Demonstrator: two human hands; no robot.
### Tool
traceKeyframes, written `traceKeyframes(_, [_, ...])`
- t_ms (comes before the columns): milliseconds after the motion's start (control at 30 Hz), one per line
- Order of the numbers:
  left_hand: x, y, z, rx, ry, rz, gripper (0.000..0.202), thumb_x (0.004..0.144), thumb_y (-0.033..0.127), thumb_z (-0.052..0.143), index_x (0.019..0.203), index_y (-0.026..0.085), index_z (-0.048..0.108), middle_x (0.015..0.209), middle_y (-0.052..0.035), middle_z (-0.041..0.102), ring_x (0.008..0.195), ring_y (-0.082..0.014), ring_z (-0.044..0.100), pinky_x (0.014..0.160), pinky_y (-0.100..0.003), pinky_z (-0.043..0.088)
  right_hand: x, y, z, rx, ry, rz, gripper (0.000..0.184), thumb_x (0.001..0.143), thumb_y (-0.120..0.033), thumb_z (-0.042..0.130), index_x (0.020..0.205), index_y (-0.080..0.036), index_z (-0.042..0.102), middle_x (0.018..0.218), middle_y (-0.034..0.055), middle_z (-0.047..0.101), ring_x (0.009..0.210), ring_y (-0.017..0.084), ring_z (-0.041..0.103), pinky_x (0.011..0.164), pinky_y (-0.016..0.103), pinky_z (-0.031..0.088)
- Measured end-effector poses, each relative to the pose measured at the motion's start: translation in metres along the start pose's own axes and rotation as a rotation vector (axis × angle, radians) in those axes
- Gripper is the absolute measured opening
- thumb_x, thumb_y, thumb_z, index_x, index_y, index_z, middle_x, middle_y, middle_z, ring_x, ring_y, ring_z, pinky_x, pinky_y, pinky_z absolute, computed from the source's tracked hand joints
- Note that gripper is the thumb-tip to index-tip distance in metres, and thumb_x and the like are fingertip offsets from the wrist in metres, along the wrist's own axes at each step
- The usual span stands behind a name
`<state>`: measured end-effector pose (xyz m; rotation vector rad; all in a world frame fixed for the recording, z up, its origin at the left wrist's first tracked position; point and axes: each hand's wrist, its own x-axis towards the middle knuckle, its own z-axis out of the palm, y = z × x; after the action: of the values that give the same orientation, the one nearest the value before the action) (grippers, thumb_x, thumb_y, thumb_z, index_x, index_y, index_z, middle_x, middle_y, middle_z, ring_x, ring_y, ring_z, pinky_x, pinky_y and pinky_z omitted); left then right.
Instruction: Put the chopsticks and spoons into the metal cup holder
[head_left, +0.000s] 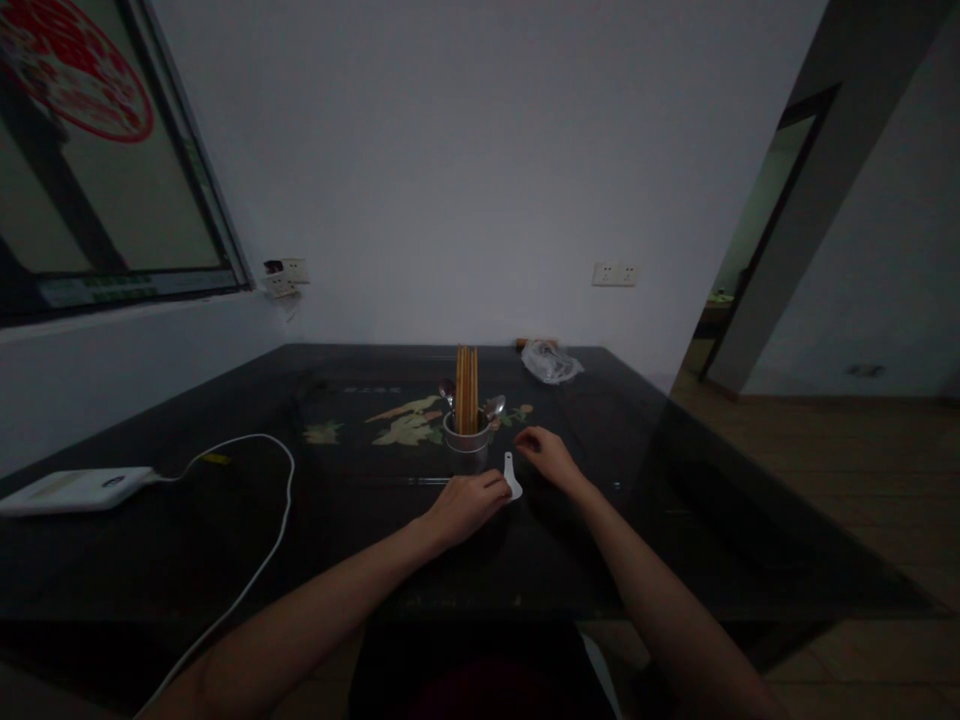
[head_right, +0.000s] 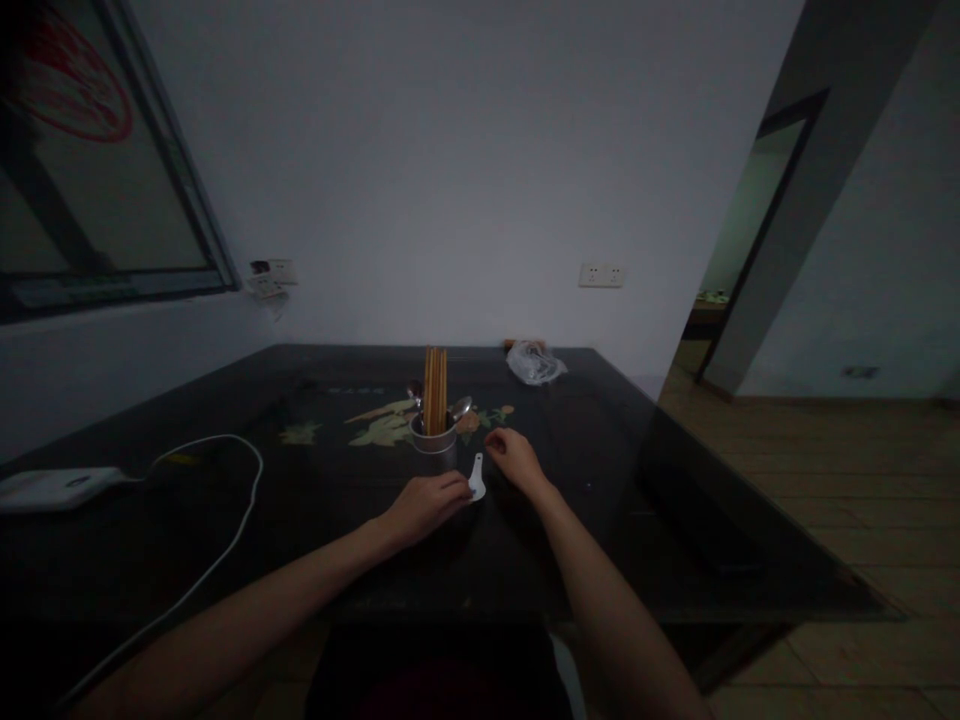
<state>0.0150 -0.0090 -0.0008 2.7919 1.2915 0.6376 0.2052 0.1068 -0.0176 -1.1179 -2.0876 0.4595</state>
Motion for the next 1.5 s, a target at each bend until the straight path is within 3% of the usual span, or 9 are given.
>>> traceKeyframes(367, [0.002, -0.009, -0.009, -0.354, 0.145, -0.125, 0.016, 0.089, 0.028, 0.050, 0.095, 0.019, 0.061, 0.093, -0.0029, 0.064, 0.082, -0.0142, 0.059, 0.076, -0.026, 0.046, -0.007, -0.029, -0.017, 0.057, -0.255, -0.218, 0.018, 0.079, -0.018, 0.060, 0.091, -0.022, 0.072, 0.098, 0.0041, 0.070, 0.096, 0.020, 0.058, 0.090, 0.034, 0.038])
traceKeyframes(800, [0.000, -0.014, -0.018, -0.525, 0.255, -0.116, 0.019, 0.084, 0.033, 0.056, 0.094, 0.017, 0.056, 0.095, -0.0039, 0.058, 0.084, -0.0147, 0.058, 0.074, -0.026, 0.050, -0.014, -0.048, -0.022, 0.273, -0.548, -0.134, 0.024, 0.079, -0.030, 0.056, 0.090, -0.016, 0.073, 0.084, 0.0029, 0.071, 0.076, 0.017, 0.061, 0.069, 0.024, 0.044])
traceKeyframes(1233, [-0.001, -0.013, -0.024, -0.525, 0.209, -0.074, 0.019, 0.082, 0.031, 0.060, 0.094, 0.017, 0.056, 0.094, -0.0039, 0.056, 0.082, -0.0149, 0.056, 0.072, -0.027, 0.048, -0.014, -0.047, -0.027, 0.353, -0.692, -0.043, 0.027, 0.075, -0.035, 0.061, 0.082, -0.011, 0.070, 0.065, -0.0004, 0.059, 0.058, 0.010, 0.047, 0.055, 0.021, 0.034])
traceKeyframes(1500, [0.000, -0.012, -0.028, -0.609, 0.261, -0.040, 0.019, 0.082, 0.027, 0.060, 0.098, 0.018, 0.056, 0.101, -0.0058, 0.056, 0.089, -0.0162, 0.056, 0.073, -0.027, 0.049, -0.015, -0.051, -0.028, 0.449, -0.625, 0.006, 0.029, 0.073, -0.040, 0.064, 0.076, -0.012, 0.069, 0.063, -0.0006, 0.057, 0.057, 0.010, 0.046, 0.054, 0.022, 0.033])
